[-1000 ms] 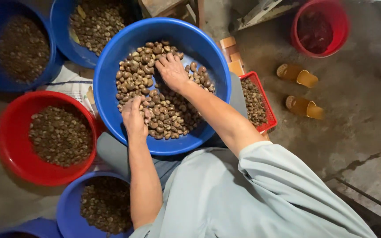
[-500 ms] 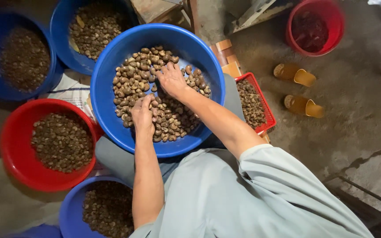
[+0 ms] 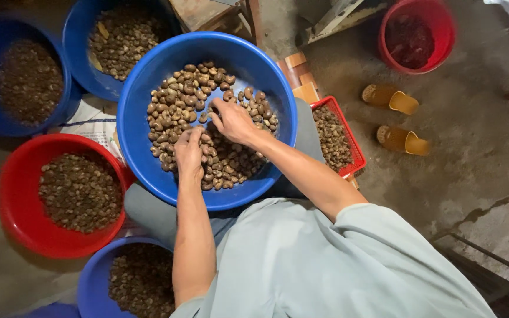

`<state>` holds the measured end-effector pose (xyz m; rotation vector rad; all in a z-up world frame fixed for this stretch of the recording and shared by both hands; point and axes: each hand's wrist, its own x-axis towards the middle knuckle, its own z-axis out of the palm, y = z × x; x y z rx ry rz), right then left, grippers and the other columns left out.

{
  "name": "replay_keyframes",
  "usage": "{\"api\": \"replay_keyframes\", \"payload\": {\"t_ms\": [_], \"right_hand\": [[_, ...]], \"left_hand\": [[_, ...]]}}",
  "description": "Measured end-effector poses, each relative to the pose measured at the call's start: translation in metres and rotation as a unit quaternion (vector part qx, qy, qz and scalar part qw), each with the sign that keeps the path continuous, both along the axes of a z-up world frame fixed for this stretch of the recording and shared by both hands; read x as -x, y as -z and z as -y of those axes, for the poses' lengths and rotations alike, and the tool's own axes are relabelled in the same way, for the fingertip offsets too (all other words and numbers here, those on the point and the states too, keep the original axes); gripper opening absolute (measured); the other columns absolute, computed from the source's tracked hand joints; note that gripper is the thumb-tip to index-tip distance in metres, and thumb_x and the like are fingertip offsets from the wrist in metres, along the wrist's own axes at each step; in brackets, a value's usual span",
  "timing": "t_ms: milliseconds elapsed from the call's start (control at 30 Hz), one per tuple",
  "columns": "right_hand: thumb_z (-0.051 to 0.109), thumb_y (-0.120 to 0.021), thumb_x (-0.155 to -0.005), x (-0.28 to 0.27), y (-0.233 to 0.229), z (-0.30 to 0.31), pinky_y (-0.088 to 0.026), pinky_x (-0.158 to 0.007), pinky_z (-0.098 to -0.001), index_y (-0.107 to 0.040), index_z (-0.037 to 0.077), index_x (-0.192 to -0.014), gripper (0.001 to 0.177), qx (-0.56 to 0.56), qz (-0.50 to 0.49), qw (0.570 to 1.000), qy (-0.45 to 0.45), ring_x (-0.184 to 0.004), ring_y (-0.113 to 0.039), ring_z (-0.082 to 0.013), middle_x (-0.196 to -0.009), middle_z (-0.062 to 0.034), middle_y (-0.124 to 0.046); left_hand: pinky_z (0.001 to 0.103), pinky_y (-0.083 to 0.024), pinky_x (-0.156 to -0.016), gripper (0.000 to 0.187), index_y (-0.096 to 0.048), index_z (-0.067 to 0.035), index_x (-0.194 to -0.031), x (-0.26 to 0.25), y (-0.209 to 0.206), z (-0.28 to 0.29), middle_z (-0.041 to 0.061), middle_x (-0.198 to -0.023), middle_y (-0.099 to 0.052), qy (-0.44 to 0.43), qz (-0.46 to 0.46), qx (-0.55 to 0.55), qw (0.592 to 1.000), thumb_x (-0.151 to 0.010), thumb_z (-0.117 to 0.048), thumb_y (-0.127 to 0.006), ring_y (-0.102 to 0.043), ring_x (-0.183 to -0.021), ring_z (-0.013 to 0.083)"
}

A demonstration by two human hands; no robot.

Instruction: Sorting nuts by hand from a large blue bowl into a smaller red tray

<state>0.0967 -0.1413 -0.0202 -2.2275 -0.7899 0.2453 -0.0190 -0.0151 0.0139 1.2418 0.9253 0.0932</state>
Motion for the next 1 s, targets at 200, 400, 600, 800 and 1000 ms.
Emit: {"api": "replay_keyframes", "payload": {"t_ms": [200,400,600,800,1000], "right_hand": [[0.025,-0.048,-0.108,0.014,-0.044,0.02,-0.056,-0.088,-0.0547,-0.062,0.005,-0.127,0.031,0.0,-0.071,0.996,-0.061,-0.107,-0.069,-0.0452,-0.113,-0.0234,-0.071],[0.021,-0.044,-0.11,0.024,-0.07,0.029,-0.056,-0.094,-0.0568,-0.054,0.004,-0.142,0.037,-0.02,-0.132,0.989,-0.071,-0.116,-0.066,-0.0474,-0.126,-0.0264,-0.067],[0.016,-0.05,-0.106,0.029,-0.068,0.034,-0.056,-0.091,-0.0596,-0.047,0.005,-0.148,0.043,-0.012,-0.12,0.986,-0.118,-0.115,-0.067,-0.0478,-0.127,-0.0269,-0.068],[0.025,-0.047,-0.111,0.032,-0.087,0.033,-0.053,-0.095,-0.063,-0.047,0.002,-0.145,0.041,-0.065,-0.1,0.986,-0.117,-0.116,-0.064,-0.0508,-0.124,-0.0303,-0.068],[0.03,-0.077,-0.09,0.039,-0.006,0.04,-0.044,-0.107,-0.0597,-0.061,0.01,-0.142,0.058,0.125,0.124,0.971,-0.162,-0.135,-0.052,-0.0438,-0.143,-0.0211,-0.059]], "left_hand": [[0.021,-0.035,-0.032,0.026,-0.066,-0.006,-0.107,-0.003,-0.008,0.003,0.012,-0.075,-0.064,0.057,0.011,-0.005,0.998,-0.1,-0.03,-0.072,-0.05,-0.044,0.0088],[0.023,-0.034,-0.031,0.02,-0.07,-0.009,-0.099,-0.005,0.004,0.001,0.009,-0.067,-0.055,0.072,0.014,-0.006,0.997,-0.098,-0.028,-0.076,-0.047,-0.04,0.0102],[0.023,-0.036,-0.032,0.021,-0.069,-0.007,-0.096,-0.005,-0.005,0.004,0.008,-0.066,-0.054,0.081,-0.002,-0.006,0.997,-0.097,-0.027,-0.076,-0.047,-0.042,0.0086],[0.025,-0.039,-0.035,0.027,-0.067,-0.001,-0.098,-0.002,0.008,-0.005,0.01,-0.072,-0.058,0.023,-0.021,-0.016,0.999,-0.103,-0.028,-0.068,-0.053,-0.047,0.0097],[0.029,-0.045,-0.034,0.025,-0.064,-0.004,-0.093,-0.01,-0.046,-0.014,0.017,-0.074,-0.065,-0.132,0.074,0.082,0.985,-0.098,-0.028,-0.072,-0.063,-0.049,0.0225]]}}
